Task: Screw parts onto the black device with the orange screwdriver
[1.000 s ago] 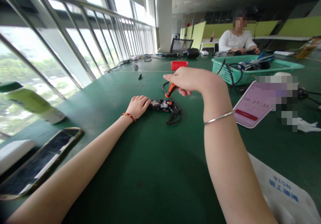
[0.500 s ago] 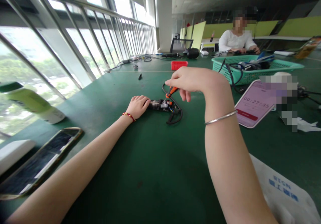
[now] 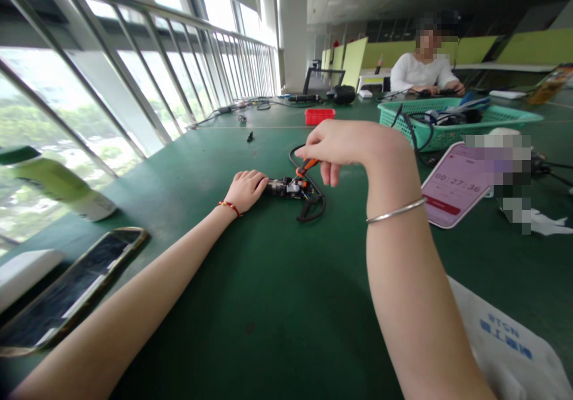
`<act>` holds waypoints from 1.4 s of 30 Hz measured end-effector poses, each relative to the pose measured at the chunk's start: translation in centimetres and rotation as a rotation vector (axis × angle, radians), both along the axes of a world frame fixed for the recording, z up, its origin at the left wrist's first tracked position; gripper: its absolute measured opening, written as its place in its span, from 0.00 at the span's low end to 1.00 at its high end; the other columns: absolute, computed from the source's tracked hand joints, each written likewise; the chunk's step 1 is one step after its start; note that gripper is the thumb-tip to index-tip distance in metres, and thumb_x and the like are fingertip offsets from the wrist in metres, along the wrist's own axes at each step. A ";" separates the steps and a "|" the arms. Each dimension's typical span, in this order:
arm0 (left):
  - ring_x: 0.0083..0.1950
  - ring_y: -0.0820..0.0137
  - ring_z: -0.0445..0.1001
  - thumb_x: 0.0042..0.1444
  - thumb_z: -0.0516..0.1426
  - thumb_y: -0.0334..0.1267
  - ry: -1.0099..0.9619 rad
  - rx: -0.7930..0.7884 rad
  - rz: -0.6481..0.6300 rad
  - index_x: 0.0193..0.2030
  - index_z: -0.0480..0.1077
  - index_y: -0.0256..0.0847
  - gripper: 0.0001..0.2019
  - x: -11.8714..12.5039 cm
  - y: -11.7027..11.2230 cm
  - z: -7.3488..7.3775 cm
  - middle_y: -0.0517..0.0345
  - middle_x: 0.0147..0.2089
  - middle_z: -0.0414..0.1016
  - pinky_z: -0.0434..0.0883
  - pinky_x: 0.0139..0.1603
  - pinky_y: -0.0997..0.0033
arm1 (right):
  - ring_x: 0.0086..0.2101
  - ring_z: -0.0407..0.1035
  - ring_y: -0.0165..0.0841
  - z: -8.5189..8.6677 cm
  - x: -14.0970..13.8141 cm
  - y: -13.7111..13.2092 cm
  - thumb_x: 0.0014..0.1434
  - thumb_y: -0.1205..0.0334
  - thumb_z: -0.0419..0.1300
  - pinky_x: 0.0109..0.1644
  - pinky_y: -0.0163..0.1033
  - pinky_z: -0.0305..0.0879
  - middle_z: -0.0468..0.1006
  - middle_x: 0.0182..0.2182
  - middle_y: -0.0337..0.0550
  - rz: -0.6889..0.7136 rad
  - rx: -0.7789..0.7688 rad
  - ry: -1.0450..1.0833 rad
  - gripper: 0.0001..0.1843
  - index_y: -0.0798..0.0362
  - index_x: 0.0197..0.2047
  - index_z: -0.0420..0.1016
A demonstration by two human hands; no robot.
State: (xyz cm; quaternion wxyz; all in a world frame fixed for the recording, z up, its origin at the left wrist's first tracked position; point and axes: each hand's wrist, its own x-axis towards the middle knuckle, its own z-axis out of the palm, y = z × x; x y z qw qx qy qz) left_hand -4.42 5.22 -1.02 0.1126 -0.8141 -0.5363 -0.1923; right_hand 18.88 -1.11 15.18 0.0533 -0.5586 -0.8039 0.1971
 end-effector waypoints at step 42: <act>0.42 0.64 0.67 0.64 0.39 0.45 0.051 0.038 0.004 0.40 0.69 0.41 0.20 -0.1 0.0 -0.1 0.53 0.40 0.71 0.59 0.49 0.62 | 0.32 0.74 0.38 0.1 -0.8 -0.7 0.56 0.53 0.55 0.37 0.40 0.65 0.79 0.30 0.41 -0.005 0.168 -0.069 0.26 0.48 0.57 0.63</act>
